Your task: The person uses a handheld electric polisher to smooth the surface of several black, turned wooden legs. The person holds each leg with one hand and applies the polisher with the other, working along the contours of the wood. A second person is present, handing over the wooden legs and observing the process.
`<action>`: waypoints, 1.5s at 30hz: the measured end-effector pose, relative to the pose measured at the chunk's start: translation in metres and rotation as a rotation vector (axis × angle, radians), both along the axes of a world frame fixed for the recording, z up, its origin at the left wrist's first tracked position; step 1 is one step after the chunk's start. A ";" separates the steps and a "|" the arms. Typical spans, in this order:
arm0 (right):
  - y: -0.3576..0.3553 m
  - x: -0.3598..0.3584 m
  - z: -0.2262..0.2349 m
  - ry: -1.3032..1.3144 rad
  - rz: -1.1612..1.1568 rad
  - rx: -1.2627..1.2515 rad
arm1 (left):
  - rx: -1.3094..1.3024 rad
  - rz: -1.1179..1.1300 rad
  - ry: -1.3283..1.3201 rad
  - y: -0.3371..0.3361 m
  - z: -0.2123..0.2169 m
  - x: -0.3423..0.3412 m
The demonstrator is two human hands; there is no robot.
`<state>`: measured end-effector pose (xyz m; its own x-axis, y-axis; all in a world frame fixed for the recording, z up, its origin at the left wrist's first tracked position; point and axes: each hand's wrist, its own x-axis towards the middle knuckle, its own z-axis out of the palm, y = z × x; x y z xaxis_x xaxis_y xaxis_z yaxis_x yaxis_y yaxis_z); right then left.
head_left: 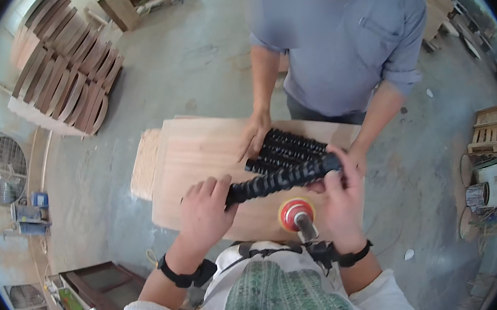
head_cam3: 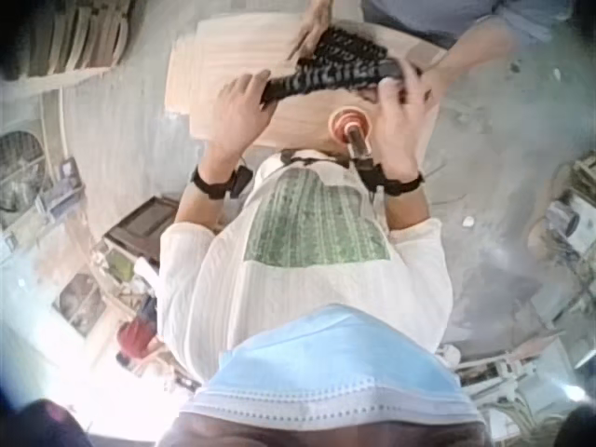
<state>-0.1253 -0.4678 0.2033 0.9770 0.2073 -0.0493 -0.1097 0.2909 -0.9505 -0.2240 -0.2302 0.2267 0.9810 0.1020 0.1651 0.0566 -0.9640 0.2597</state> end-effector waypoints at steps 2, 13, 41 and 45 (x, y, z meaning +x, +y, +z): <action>-0.005 0.008 -0.008 -0.107 0.031 0.077 | -0.057 -0.002 -0.038 0.005 0.002 0.003; -0.001 0.009 -0.027 -0.018 0.038 0.149 | -0.312 0.016 0.206 -0.003 -0.011 -0.012; 0.066 0.031 -0.003 0.196 0.332 0.442 | -2.026 -0.055 0.366 -0.016 -0.028 0.005; 0.062 0.028 -0.014 0.193 0.375 0.479 | -2.073 -0.005 0.356 -0.019 -0.026 0.005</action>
<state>-0.0968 -0.4057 0.1896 0.8164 0.5765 -0.0344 -0.4431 0.5871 -0.6775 -0.2195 -0.2497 0.2005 0.9376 -0.1562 -0.3105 0.3338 0.6538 0.6790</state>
